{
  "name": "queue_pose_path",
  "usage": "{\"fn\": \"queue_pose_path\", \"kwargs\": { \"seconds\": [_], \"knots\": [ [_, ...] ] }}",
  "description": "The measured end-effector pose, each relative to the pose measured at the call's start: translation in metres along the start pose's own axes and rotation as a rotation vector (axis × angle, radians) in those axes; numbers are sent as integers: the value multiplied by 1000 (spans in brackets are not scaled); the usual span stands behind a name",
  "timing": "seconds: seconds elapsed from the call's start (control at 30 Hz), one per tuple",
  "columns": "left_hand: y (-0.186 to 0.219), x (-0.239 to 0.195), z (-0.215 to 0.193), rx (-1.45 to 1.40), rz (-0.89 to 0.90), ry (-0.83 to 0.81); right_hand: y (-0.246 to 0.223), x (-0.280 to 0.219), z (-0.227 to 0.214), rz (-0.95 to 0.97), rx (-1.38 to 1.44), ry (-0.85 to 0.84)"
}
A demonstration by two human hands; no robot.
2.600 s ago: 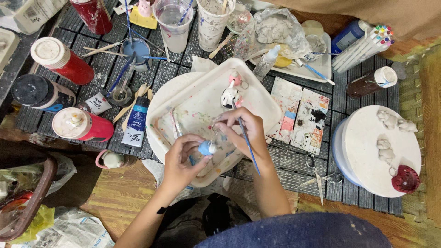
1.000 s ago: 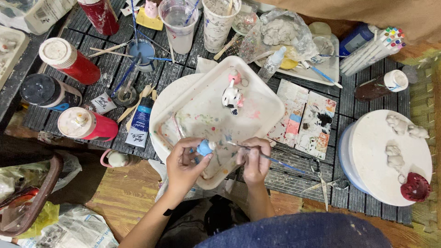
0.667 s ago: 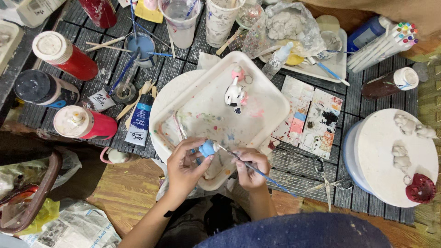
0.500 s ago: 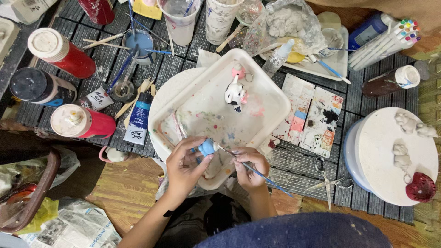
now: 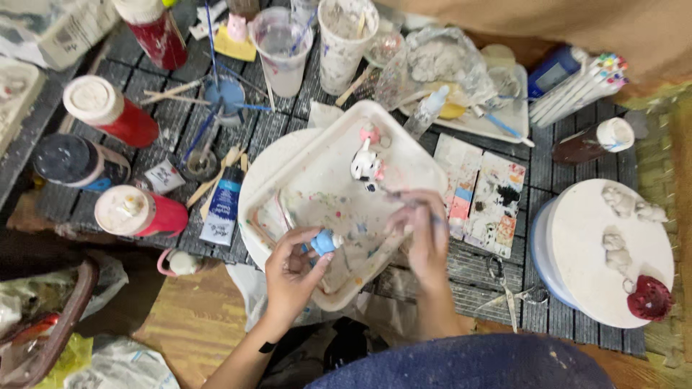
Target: The person paints small figurines using a fine brush, applying white and pink paint to details on a cow-shaped keychain and a blue object. The person rotates the figurines to access different sides and dips the brush into paint containers and a palette.
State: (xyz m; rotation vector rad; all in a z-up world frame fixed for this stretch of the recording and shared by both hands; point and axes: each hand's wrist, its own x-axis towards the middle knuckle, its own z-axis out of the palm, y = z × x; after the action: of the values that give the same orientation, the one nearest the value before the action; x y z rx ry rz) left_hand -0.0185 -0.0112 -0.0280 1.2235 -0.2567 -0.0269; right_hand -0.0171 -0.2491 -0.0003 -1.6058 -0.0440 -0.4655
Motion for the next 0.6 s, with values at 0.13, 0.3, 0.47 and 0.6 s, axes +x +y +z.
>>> {"fn": "queue_pose_path", "kwargs": {
  "seconds": [0.13,0.3,0.47,0.6],
  "knots": [
    [-2,1,-3,-67,-66,-3,-36,57,9,-9,-15,53],
    [3,8,-10,-223,-208,-45,-47,96,24,-71,-146,-8],
    [7,20,-12,-141,-145,-99,-52,104,37,26,38,-16],
    [3,37,-17,-120,-142,-54,-48,123,60,59,-197,-107]
  ]
}}
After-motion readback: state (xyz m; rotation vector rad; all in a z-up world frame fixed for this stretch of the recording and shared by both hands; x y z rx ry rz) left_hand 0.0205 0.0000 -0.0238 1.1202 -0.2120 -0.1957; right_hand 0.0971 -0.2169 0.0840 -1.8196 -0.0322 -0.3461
